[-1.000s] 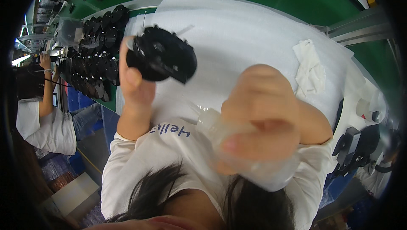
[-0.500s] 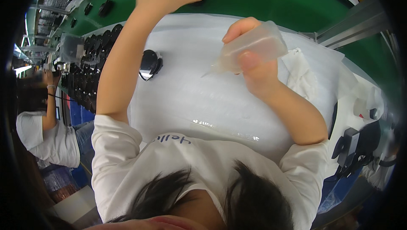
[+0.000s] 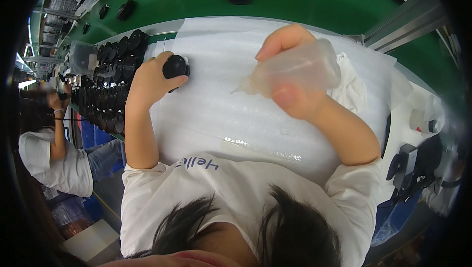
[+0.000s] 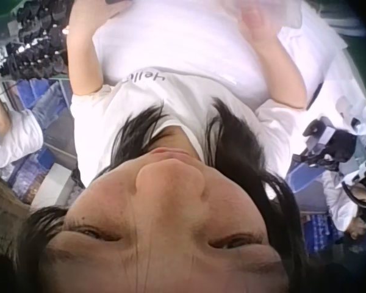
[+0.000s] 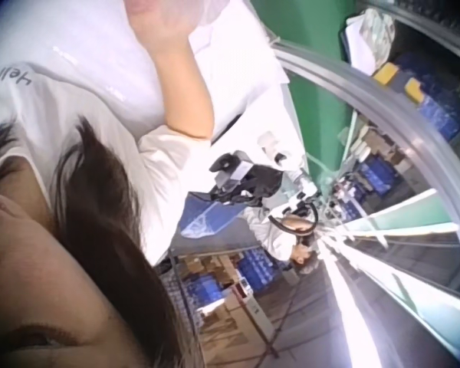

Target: Applying lubricant or adhesive from a squeeze bottle to internal components of a black circular lighting fixture.

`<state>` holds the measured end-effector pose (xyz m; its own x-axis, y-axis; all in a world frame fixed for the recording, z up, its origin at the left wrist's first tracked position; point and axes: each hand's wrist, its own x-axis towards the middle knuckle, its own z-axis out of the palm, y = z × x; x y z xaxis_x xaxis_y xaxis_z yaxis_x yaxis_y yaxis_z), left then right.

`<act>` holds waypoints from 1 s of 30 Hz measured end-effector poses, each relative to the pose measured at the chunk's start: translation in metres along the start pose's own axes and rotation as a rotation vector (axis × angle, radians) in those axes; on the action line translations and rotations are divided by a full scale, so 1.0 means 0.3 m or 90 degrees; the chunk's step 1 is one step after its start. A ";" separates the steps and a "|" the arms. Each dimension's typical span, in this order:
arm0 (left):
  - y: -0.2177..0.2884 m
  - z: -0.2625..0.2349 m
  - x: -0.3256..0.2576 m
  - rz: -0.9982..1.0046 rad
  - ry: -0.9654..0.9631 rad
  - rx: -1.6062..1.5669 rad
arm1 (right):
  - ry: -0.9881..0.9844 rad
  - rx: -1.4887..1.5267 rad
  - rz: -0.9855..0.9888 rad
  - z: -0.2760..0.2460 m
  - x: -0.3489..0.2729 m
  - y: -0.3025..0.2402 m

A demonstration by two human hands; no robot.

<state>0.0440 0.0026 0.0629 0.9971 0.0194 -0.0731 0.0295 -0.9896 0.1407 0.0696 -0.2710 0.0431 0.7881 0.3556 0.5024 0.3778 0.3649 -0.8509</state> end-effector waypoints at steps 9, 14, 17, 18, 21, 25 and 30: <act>0.162 0.054 -0.059 0.441 0.412 -0.550 | 0.016 -0.033 -0.247 0.054 -0.023 -0.117; 0.161 0.148 -0.074 0.510 0.467 -0.399 | -0.194 -0.193 -0.294 0.041 -0.024 -0.143; 0.210 0.097 -0.136 0.328 0.188 -0.621 | -0.206 -0.273 -0.287 0.031 -0.026 -0.168; 0.215 0.082 -0.135 0.324 0.189 -0.620 | -0.208 -0.269 -0.287 0.033 -0.025 -0.163; 0.219 0.072 -0.111 0.561 0.355 -0.430 | -0.215 -0.264 -0.287 0.033 -0.023 -0.157; 0.232 0.085 -0.101 0.578 0.393 -0.407 | -0.202 -0.290 -0.286 0.036 -0.029 -0.155; 0.224 0.096 -0.112 0.604 0.403 -0.379 | -0.188 -0.314 -0.298 0.047 -0.039 -0.150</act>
<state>0.0106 -0.0687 0.0465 0.4994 -0.4273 0.7536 -0.8428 -0.4410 0.3085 0.0366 -0.2795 0.0778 0.3531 0.5001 0.7907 0.8718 0.1308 -0.4720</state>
